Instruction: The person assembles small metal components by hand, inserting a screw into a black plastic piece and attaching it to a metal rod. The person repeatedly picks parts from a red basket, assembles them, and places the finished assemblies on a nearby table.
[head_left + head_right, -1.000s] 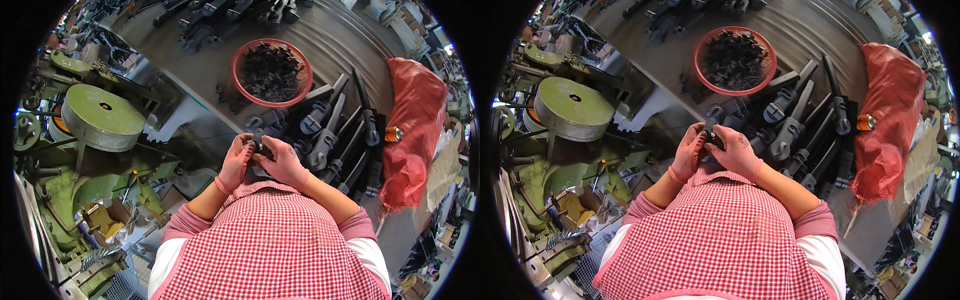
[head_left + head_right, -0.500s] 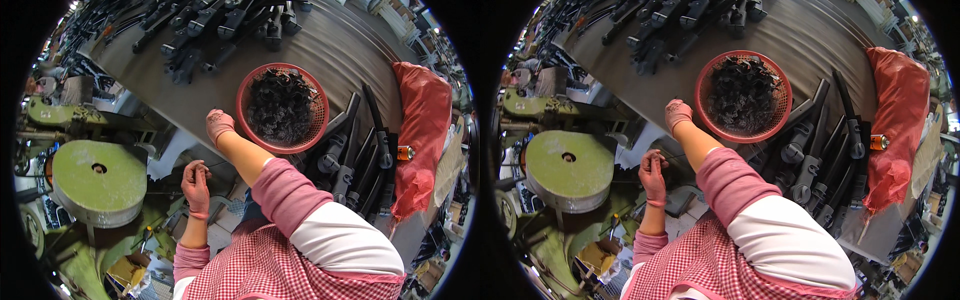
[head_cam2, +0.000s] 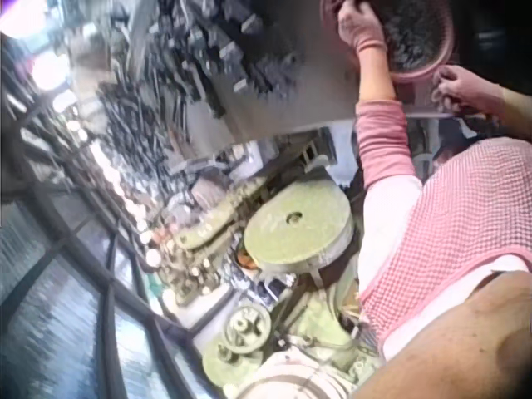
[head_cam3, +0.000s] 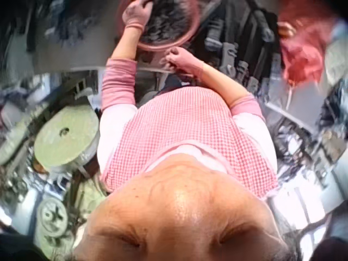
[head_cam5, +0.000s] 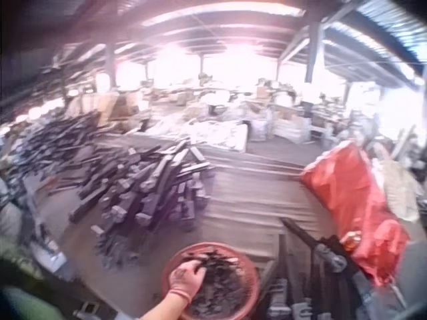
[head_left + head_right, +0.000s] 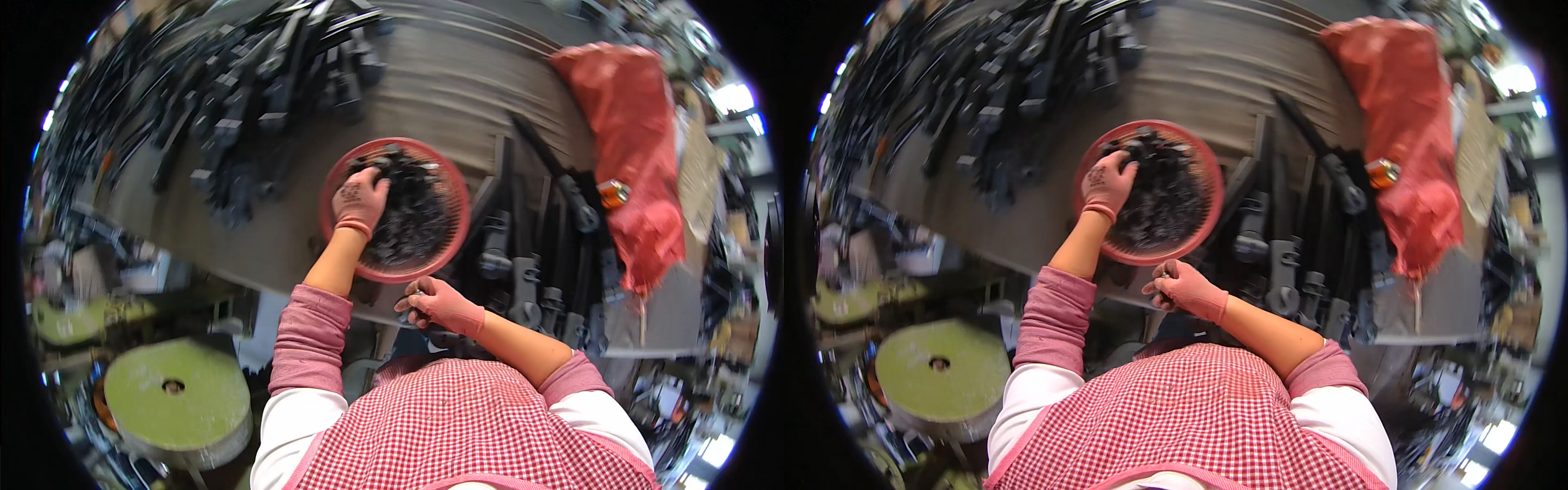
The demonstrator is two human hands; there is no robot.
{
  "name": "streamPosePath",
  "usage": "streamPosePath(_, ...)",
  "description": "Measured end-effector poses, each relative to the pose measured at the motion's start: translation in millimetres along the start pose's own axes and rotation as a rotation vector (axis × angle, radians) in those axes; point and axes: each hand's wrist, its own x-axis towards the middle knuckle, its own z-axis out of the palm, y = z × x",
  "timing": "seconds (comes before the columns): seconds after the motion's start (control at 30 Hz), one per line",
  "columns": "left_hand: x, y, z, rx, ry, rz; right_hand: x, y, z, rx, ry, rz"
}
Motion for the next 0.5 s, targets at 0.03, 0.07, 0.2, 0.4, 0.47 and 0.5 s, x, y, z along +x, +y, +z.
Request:
streamPosePath(0.03,10,6,14,0.07,-0.073,-0.031,-18,-3,-13,0.084,0.05,-0.008)
streamPosePath(0.07,19,10,26,0.158,-0.159,-0.055,-32,-5,-25,0.142,0.042,-0.041)
streamPosePath(0.2,29,8,53,0.203,-0.094,-0.057,-65,-1,-53,0.496,0.006,-0.153)
streamPosePath(0.4,4,7,38,-1.285,-0.115,-0.61,-81,10,-71,0.497,0.047,-0.211)
streamPosePath(0.47,-25,20,17,-1.507,-0.238,-0.495,-90,6,-75,0.427,0.07,-0.226)
streamPosePath(0.5,-42,31,6,-1.588,-0.302,-0.475,-96,3,-75,0.441,0.051,-0.29)
